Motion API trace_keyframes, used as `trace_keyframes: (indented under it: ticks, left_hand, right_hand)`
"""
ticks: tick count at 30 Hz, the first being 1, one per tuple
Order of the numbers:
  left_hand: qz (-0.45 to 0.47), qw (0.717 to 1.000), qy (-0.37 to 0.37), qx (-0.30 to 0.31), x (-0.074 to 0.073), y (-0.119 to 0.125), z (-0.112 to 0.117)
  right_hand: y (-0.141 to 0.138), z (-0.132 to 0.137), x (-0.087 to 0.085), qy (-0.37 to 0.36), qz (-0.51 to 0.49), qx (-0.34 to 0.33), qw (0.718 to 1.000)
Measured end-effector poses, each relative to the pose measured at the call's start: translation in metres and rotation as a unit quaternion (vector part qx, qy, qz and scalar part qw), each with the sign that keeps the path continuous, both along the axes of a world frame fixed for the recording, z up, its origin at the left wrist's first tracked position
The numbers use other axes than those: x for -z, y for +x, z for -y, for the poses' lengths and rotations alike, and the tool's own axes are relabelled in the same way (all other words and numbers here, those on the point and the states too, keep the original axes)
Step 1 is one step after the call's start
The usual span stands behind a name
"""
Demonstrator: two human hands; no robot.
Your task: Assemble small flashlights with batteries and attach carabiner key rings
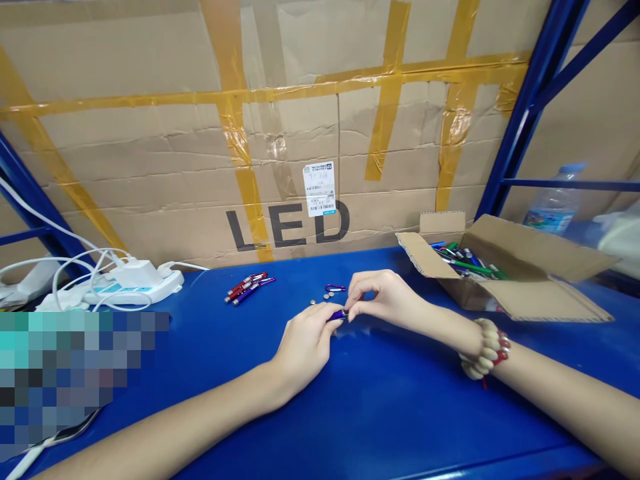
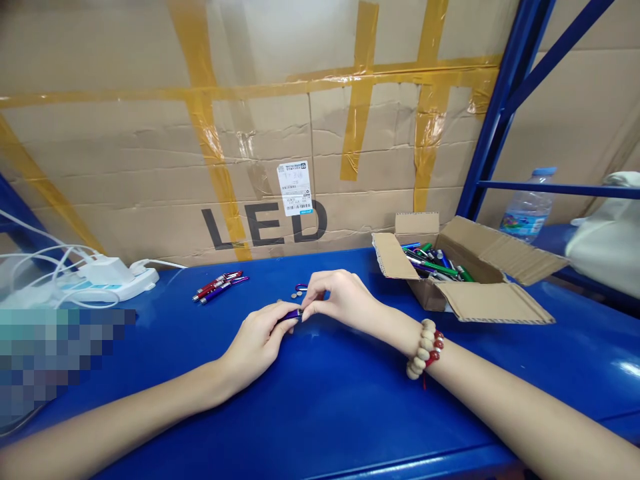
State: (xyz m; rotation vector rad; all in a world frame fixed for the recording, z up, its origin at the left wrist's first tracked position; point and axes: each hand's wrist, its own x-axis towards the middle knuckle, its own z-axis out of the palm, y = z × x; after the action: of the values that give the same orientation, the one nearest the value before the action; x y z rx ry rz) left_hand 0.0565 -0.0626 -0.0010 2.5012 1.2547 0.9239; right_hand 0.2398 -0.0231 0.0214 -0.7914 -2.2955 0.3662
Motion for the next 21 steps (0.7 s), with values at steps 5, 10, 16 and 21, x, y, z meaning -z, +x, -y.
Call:
trace_keyframes:
  ticks: [5, 10, 16, 21]
  left_hand:
    - [0.007, 1.000, 0.018, 0.007, 0.0011, -0.0007, 0.0000]
    - [0.033, 0.999, -0.021, 0.005, -0.0010, 0.0013, -0.0001]
    - [0.056, 0.998, -0.040, 0.002, 0.0003, 0.0037, -0.0028]
    - [0.052, 0.998, -0.027, 0.022, 0.0004, 0.0030, -0.0023]
  right_hand:
    - [-0.0040, -0.0003, 0.0008, -0.091, -0.024, 0.027, 0.995]
    - [-0.0046, -0.0014, -0.0012, -0.170, -0.047, 0.034, 0.984]
    - [-0.0032, -0.0028, -0.0035, -0.189, -0.065, 0.050, 0.979]
    - [-0.0019, -0.0033, -0.0035, -0.204, -0.060, 0.041, 0.976]
